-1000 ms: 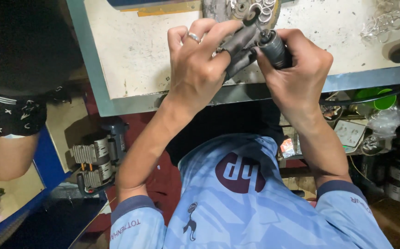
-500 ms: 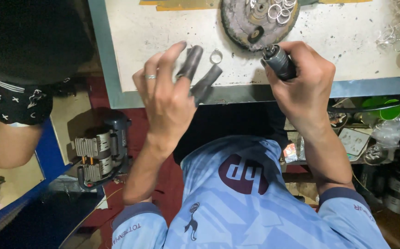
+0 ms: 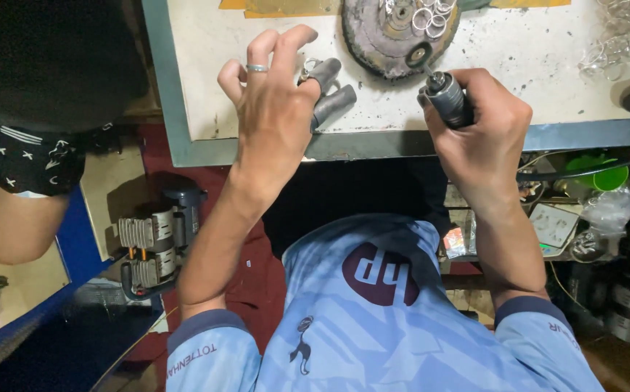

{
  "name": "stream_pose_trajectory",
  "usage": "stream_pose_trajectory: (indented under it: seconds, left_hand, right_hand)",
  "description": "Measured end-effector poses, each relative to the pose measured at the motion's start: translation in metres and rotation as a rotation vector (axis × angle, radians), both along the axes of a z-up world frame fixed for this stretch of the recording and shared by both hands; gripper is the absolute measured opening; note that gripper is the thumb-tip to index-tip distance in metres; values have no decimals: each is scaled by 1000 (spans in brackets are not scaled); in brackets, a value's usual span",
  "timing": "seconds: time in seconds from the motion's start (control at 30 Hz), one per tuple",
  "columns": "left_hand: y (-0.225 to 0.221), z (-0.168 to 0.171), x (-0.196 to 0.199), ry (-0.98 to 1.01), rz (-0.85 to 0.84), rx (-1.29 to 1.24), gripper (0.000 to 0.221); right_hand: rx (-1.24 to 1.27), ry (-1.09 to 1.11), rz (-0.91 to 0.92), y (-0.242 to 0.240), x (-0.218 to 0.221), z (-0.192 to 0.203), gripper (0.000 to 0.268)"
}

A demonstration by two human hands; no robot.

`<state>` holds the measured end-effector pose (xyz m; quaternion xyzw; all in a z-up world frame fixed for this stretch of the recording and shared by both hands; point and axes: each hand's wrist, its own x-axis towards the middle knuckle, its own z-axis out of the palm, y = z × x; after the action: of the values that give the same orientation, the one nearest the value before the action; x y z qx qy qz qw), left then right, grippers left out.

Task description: Using a handheld rotary tool to polish or grind the surfaces of small metal rings on a jewelry workbench.

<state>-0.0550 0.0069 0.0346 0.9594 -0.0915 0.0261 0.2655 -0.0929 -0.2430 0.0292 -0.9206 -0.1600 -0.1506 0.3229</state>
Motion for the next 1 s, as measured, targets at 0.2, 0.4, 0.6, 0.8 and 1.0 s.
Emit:
stream_pose_trajectory:
  seconds: [0.2,0.4,0.6,0.8,1.0]
  left_hand:
    - [3,-10,-18,-373,-78,68,37]
    - [9,-7,-32,-432,-16,27,39]
    - [11,-12,-56,-454,46,234,52]
    - [5,-20,-77,-263,-17,240,30]
    - [7,-25,-77,-263,-63,209,17]
  right_hand:
    - [36,43,9,-1,0,-1,20]
    - [64,62,6,0,1,-2,21]
    - [41,96,15,3,3,-2,20]
    - [51,155,84,11,7,5,22]
    - [-1,251,160,31,23,9,33]
